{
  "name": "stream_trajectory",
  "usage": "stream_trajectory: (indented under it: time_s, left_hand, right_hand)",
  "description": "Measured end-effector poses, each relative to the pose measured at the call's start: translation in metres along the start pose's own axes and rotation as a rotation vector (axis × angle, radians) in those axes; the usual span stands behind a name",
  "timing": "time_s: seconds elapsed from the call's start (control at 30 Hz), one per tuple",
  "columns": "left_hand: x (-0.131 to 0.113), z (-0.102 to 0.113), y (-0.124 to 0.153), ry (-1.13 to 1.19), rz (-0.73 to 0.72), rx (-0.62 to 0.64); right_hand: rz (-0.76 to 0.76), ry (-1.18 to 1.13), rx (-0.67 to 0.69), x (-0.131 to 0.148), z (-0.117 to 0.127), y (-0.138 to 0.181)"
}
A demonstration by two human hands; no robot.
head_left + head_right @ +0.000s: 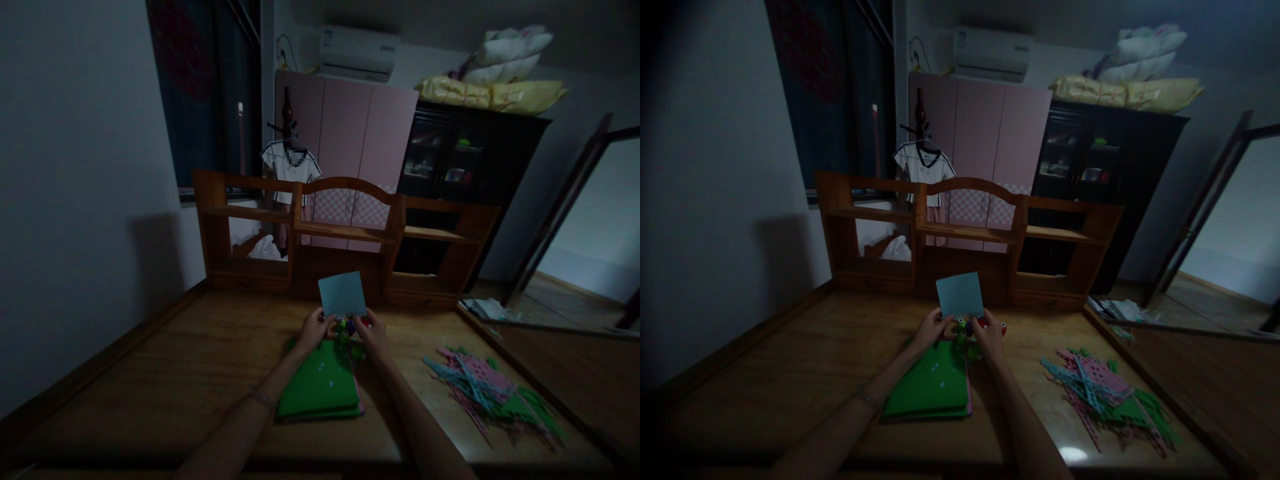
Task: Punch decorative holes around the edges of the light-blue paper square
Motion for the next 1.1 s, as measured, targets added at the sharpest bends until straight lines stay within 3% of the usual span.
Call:
stream_trajectory:
  time_s: [0.2,0.53,1.1]
  left_hand:
    - [-0.006,0.000,0.001,0.007,0.008,0.003]
    - [0.004,0.000,-0.001,-0.017,-0.064,0.018]
    - [0.007,0.000,0.000,-0.023,-0.050,0.068]
  right_hand:
    - [-0.026,0.023,-0.018,0.000,-0.001,0.000]
    - [-0.005,0.011,-0.025,-0.001,-0.001,0.000]
    - [0.004,0.010,-0.023,0.003,0.000,0.001]
Point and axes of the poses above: each hand's wrist, its own y-axis away from the middle knuckle, its own z-axis out of the back of the hand, x = y × z, the point moved 1 cm from there along -y, towards the middle knuckle, and after that the axes turned 9 degrees about -z, right-handed, at the moved point
